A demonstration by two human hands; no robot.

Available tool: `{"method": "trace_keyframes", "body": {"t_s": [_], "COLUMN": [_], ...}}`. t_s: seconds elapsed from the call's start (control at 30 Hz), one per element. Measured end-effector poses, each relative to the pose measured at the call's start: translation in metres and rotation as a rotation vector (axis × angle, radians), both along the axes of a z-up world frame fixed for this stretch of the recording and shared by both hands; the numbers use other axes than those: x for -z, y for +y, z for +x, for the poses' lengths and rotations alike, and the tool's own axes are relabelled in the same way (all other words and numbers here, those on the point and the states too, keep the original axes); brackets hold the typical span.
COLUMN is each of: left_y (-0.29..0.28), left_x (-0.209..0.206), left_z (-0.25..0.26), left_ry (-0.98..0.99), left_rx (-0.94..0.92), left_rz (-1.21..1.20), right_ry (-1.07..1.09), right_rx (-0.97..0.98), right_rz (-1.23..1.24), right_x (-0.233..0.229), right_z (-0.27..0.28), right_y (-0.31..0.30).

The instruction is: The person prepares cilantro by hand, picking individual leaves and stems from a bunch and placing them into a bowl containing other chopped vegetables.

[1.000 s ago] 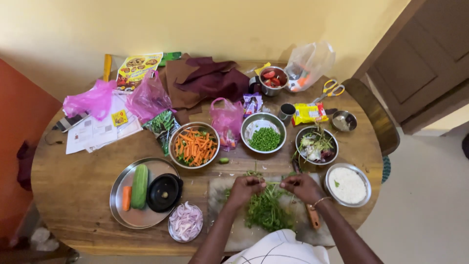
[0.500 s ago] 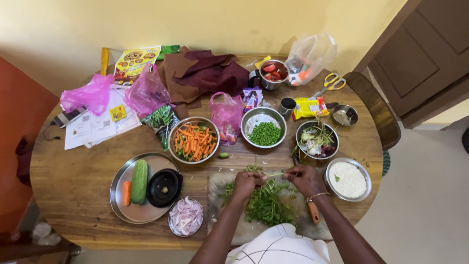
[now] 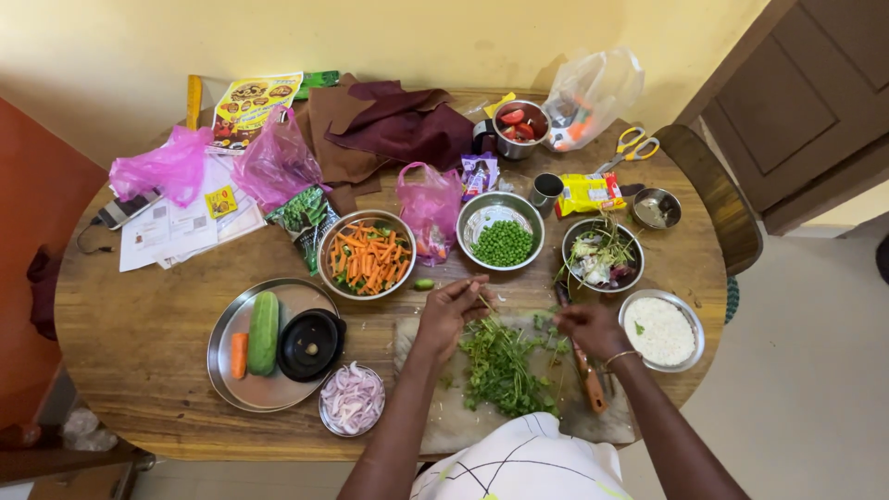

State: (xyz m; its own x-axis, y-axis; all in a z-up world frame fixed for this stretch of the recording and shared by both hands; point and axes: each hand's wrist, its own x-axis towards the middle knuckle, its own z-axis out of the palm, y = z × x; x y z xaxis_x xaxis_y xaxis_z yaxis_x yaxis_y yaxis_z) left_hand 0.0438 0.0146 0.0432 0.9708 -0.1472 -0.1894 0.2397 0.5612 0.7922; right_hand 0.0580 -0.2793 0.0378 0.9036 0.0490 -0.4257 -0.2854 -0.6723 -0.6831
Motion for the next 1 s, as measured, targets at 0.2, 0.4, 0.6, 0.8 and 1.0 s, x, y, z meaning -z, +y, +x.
{"method": "trace_keyframes", "body": {"t_s": [0.2,0.4,0.6,0.8,1.0], "left_y": [-0.004,-0.007,-0.009,-0.025,-0.036], "left_x": [-0.035,-0.047,-0.061,-0.032,-0.019], "left_z": [0.001,0.000,-0.009,-0.016,-0.010], "left_ry": [-0.042,-0.110,-0.069,0.007,-0.158], "left_rx": [0.024,-0.009,-0.058,0.117,-0.045], "left_rz": [-0.068,-0.100,0.019,0.170,0.200], "right_ry": [-0.299,-0.023,-0.073,0.141,0.178], "right_rx": [-0.278,-0.314,-0.146,-0.089,-0.092], "right_rz": [-0.081,0.500,0.590,0.935,0.921], "right_x": [-0.047,-0.081,-0.060,-0.045,-0.048], "right_z": [-0.014,-0.004,0.003,0.011,0.011], "right_y": [0.032,0.059,0.058,0.051,0.050]}}
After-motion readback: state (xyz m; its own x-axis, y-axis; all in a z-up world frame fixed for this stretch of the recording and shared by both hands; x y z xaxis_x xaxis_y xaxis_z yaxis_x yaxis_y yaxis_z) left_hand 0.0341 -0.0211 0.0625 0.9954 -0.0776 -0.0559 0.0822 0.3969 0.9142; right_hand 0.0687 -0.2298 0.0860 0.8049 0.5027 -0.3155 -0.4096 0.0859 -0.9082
